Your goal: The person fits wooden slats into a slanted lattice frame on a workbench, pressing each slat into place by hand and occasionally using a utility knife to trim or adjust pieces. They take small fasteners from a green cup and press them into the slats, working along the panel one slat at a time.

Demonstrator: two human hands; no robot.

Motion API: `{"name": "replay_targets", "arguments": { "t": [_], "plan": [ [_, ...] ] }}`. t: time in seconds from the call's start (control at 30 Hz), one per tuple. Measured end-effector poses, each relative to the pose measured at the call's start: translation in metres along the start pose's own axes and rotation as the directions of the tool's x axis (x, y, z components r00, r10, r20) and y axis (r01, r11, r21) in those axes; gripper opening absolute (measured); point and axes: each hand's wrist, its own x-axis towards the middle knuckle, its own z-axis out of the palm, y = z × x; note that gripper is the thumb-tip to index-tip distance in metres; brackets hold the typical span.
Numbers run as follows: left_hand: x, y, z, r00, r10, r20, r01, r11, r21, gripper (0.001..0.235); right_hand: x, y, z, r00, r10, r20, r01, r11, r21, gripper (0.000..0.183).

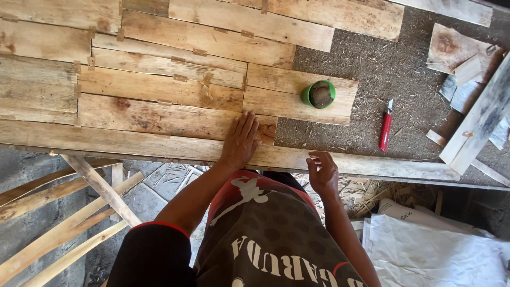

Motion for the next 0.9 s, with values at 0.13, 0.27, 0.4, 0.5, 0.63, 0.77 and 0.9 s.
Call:
{"name": "replay_targets", "arguments": {
  "t": [0.13, 0.27, 0.4, 0.5, 0.63, 0.77, 0.9],
  "plan": [
    [0.000, 0.000, 0.003, 0.999, -0.022, 0.042, 0.019, 0.998, 0.060, 0.071, 0.002, -0.017, 0.000, 0.998, -0.066, 0.020, 0.065, 0.997, 0.043, 0.017],
    [0.001, 0.001, 0.002, 0.999, -0.022, 0.041, 0.020, 0.998, 0.058, 0.072, 0.002, -0.021, 0.004, 0.997, -0.065, 0.041, 0.063, 0.997, 0.037, 0.017],
    [0.002, 0.002, 0.002, 0.998, -0.032, 0.049, 0.029, 0.998, 0.062, 0.070, 0.003, -0.029, 0.005, 0.996, -0.064, 0.062, 0.061, 0.997, 0.040, 0.018],
    [0.002, 0.001, 0.002, 0.998, -0.036, 0.042, 0.034, 0.998, 0.058, 0.071, 0.005, -0.032, 0.005, 0.995, -0.048, 0.087, 0.045, 0.998, 0.038, 0.018],
    [0.001, 0.001, 0.005, 0.999, -0.042, 0.005, 0.042, 0.999, 0.030, 0.072, 0.005, -0.028, 0.008, 0.990, -0.024, 0.142, 0.023, 1.000, 0.006, 0.018],
    [0.001, 0.000, 0.003, 0.999, -0.047, -0.012, 0.047, 0.999, 0.024, 0.074, 0.008, -0.030, 0.010, 0.986, -0.067, 0.150, 0.063, 0.998, 0.028, 0.019],
    [0.001, 0.002, 0.003, 0.999, -0.043, -0.022, 0.042, 0.999, -0.014, 0.076, 0.008, -0.024, 0.012, 0.984, -0.116, 0.134, 0.113, 0.993, 0.029, 0.018]
  ]
}}
